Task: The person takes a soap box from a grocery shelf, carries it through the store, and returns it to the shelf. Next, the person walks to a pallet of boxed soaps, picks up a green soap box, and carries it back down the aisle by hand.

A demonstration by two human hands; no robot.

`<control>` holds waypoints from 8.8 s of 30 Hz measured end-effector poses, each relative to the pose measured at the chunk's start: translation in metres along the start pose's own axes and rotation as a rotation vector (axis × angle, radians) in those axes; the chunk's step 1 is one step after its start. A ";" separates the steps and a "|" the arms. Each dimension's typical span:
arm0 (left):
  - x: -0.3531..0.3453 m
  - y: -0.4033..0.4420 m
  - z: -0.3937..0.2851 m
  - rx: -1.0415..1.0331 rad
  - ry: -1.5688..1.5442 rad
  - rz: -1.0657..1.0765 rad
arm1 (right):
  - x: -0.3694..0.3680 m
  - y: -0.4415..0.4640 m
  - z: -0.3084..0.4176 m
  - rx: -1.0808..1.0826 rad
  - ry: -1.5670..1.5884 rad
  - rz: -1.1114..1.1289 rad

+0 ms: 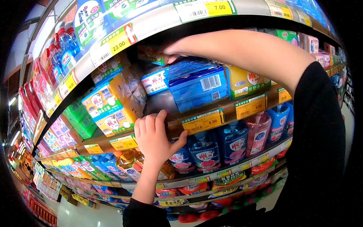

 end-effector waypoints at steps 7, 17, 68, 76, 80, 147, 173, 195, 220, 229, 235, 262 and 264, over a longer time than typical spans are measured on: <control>0.000 0.001 -0.001 -0.011 0.048 -0.025 | -0.006 0.006 -0.008 0.037 0.068 0.064; -0.001 0.000 -0.001 -0.028 0.060 -0.047 | -0.008 -0.001 0.017 0.101 0.229 0.020; 0.005 -0.001 0.002 -0.018 0.029 -0.097 | 0.039 -0.105 0.025 -0.142 -0.791 0.109; 0.008 -0.001 0.004 -0.003 -0.107 -0.026 | 0.054 -0.232 0.080 0.166 -1.374 -0.261; 0.022 -0.007 0.003 -0.023 -0.235 0.081 | 0.022 -0.251 0.054 0.115 -1.279 -0.113; 0.798 -0.576 0.242 1.451 0.721 0.013 | -0.865 -0.092 0.681 0.736 0.614 0.604; 0.970 -0.730 0.543 1.416 0.467 0.131 | -1.075 0.045 0.811 0.430 0.530 0.587; 1.101 -0.843 0.717 1.627 0.648 -0.013 | -1.307 0.152 1.029 0.885 0.452 0.792; 1.121 -0.950 1.026 1.584 0.362 0.260 | -1.496 0.345 1.074 0.656 0.431 0.849; 1.252 -0.983 1.103 1.508 0.484 0.218 | -1.563 0.383 1.200 0.666 0.435 0.833; 1.318 -1.016 1.123 1.523 0.558 0.242 | -1.602 0.387 1.292 0.873 0.407 0.758; 1.421 -1.121 1.394 1.642 0.725 0.154 | -1.836 0.586 1.474 1.111 0.508 0.797; 1.416 -1.127 1.425 1.656 0.663 0.152 | -1.854 0.603 1.470 1.104 0.513 0.834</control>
Point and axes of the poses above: each hand's wrist, its own y-axis towards the middle knuckle, its own x-axis out of the back of the hand, z = x × y, the point moved 10 cm from there along y, towards the middle knuckle, and after that the axes turned 5 degrees about -y, right-handed, at the moved point
